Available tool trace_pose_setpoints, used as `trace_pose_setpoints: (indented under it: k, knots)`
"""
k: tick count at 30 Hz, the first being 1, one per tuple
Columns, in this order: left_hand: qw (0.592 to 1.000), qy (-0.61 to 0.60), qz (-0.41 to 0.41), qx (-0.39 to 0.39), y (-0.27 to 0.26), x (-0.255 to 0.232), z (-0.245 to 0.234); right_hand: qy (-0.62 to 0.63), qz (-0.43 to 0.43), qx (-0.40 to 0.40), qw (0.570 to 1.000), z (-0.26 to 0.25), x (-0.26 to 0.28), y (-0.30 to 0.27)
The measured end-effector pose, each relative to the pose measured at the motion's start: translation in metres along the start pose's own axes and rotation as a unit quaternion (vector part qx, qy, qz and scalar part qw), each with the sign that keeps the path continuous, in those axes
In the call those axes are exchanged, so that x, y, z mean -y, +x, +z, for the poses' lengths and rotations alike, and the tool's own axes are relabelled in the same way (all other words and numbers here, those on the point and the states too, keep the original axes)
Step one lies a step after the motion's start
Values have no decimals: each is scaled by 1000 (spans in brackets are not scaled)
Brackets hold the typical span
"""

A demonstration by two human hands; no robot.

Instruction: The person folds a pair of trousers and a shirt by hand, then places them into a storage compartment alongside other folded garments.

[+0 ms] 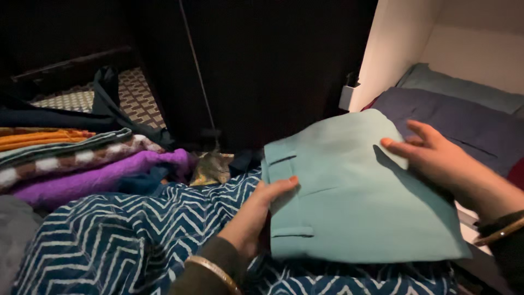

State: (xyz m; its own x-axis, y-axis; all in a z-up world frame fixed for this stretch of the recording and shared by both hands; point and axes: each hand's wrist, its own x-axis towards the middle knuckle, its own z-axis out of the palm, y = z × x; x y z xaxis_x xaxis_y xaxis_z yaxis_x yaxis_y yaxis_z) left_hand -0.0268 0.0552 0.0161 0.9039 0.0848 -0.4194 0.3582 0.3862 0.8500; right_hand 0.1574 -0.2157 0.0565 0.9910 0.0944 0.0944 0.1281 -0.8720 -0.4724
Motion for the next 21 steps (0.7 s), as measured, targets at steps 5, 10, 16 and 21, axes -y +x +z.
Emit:
trace_pose_setpoints:
  k: [5, 10, 16, 21]
  knots:
    - [993, -94, 20, 62, 9, 9, -12, 290, 250, 196, 903, -36, -2, -24]
    - [870, -411, 53, 268, 44, 14, -12, 382, 293, 162, 861, -60, -13, -18]
    - [999, -39, 35, 5, 2, 7, -8, 256, 159, 153, 941, -29, -55, 21]
    - [999, -5, 31, 17, -7, -1, 1, -29, 7, 111, 993, -12, 33, -23]
